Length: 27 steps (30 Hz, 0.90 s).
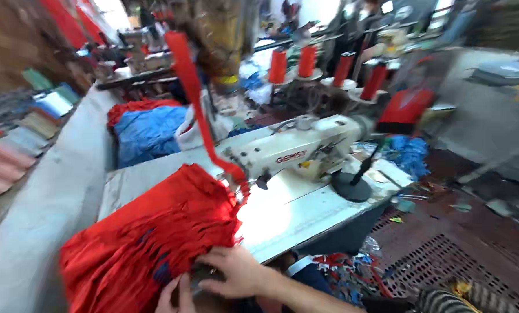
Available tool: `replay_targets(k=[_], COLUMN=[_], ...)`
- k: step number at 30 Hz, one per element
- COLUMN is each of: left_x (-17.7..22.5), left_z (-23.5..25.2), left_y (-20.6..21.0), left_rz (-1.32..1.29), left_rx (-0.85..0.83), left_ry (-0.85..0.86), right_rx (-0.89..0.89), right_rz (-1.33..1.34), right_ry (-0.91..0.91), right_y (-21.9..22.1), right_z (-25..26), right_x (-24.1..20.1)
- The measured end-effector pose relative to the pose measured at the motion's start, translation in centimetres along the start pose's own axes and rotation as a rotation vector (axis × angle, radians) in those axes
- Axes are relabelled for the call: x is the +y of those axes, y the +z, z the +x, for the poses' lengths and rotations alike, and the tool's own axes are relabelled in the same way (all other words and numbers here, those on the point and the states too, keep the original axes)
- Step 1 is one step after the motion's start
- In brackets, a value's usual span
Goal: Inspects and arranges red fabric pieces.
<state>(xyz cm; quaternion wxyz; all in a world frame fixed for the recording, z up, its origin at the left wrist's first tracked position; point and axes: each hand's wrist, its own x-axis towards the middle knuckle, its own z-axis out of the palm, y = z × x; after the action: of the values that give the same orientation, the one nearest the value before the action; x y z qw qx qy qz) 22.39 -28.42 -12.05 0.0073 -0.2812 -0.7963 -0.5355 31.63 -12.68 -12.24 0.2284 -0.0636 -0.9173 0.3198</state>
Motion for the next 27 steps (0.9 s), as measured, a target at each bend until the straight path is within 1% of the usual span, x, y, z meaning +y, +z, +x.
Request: replay_targets(k=[3,6,8,12,17,20,21,24,26,27], left_x=[-0.2,-0.4,-0.3,-0.3,-0.4,-1.1,-1.5,-3.2,-3.8,-3.7], left_z=[-0.3,-0.3,-0.2,-0.4,-0.7,-1.5,-2.1,-3.9,-4.6,-4.7], left_y=[-0.3,-0.5,-0.5,-0.2,0.1,-1.4,-2.4,-5.2,-6.0,-5.9], left_rz=[0.132,0.175,0.209,0.287,0.255,0.254,0.287,0.388,0.360,0.348], left_rx=[0.075,0.082,0.099,0.134,0.112,0.132,0.174,0.392,0.480,0.495], left_ry=[0.028,0.014,0.013,0.084,0.068,0.075,0.078,0.016,-0.024,-0.013], right_rx=[0.113,0.159,0.167,0.146,0.166,0.174,0.171,0.126,0.086,0.111], right_rz=[-0.211,-0.322,-0.346,-0.361,-0.373,-0.324,-0.313,-0.290,-0.190,-0.147], right_ry=[-0.116,-0.198,-0.227,-0.240,-0.256,-0.200,-0.170,-0.093,-0.054,-0.054], right_y=[1.1,2.1,2.6,2.8,3.2,3.0,2.7,2.4,2.1,1.8], right_z=[-0.2,0.3,0.8,1.2,1.4,0.8,0.6,0.1,0.6,1.2], right_x=[-0.1,-0.3,-0.5,-0.8,-0.7,-0.6,-0.7,-0.2,-0.2,-0.4])
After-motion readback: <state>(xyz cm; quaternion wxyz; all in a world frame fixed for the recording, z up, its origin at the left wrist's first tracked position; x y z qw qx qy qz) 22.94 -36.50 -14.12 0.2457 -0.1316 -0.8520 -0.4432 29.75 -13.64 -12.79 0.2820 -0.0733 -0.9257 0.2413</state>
